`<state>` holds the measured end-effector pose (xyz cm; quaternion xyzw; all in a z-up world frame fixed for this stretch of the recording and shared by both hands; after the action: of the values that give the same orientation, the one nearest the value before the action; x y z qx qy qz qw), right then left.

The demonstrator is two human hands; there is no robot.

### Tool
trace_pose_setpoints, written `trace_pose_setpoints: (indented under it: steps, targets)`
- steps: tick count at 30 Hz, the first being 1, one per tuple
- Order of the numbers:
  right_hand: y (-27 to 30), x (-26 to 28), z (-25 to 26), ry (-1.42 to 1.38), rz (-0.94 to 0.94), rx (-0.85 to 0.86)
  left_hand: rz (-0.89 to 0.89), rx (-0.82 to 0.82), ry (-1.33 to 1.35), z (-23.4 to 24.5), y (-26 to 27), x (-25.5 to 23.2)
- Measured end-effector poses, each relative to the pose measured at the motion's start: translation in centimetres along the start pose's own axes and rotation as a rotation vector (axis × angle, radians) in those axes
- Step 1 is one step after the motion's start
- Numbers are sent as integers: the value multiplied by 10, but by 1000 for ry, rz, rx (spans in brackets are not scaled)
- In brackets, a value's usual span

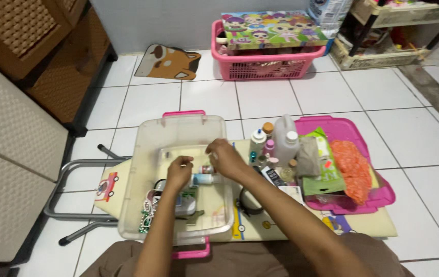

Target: The person opens a pink-lidded plastic storage container and removes items one by one, placing them on the floor beside the container. Items include a white bottle, a purple cloth, a plastic bag with orange contents, a clear plastic bag, a brown paper bag, a small black box, a yellow sponge, a green box, a white tube, and several small bottles and tubes. The person continues removing items until the container is nearly empty.

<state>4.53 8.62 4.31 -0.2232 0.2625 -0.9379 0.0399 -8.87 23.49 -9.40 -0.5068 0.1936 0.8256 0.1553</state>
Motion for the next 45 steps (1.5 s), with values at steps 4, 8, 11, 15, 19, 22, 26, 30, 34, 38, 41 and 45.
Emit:
trace_pose_setpoints:
  steps: [4, 8, 11, 15, 19, 22, 26, 30, 34, 38, 41, 45]
  targets:
    - [-11, -21, -94, 169, -134, 469, 87, 78, -378, -17, 0, 19]
    - [-8, -51, -150, 281, -314, 712, 121, 240, -753, -34, 15, 12]
    - [-5, -61, -167, 322, -443, 816, 151, 288, -869, -39, 25, 6]
    - [-3, -65, -173, 363, -546, 904, 181, 303, -939, -34, 27, 1]
    - [1, -74, -177, 341, -542, 857, 187, 289, -877, -31, 23, 4]
    - [5, -80, -186, 332, -532, 817, 158, 291, -897, -38, 15, 19]
    - [-15, -73, -173, 304, -532, 693, 20, 256, -1007, -63, -1, 44]
    - [-51, -43, -109, 161, -378, 452, -254, 214, -1201, -93, -12, 56]
    - [-54, -23, -12, -148, -318, 233, -484, 205, -1305, -112, -3, 40]
    - [-5, -35, 79, -347, -356, 36, -387, 184, -1216, -89, 7, -3]
    - [47, -56, 120, -338, -356, -135, -299, 119, -1059, -50, 25, -50]
    - [119, -95, 102, -222, -566, -42, -346, -114, -533, 1, 66, -127]
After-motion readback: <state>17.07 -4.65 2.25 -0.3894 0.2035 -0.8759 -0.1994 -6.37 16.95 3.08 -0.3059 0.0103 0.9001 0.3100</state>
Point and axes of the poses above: each hand's wrist, its own y-axis away from the middle knuckle, its own z-axis out of the back of the hand, x = y × z, the point moved 7 cm from there along -y, towards the middle knuckle, and after that the axes turned 12 degrees about z, right-handed, at the moved point
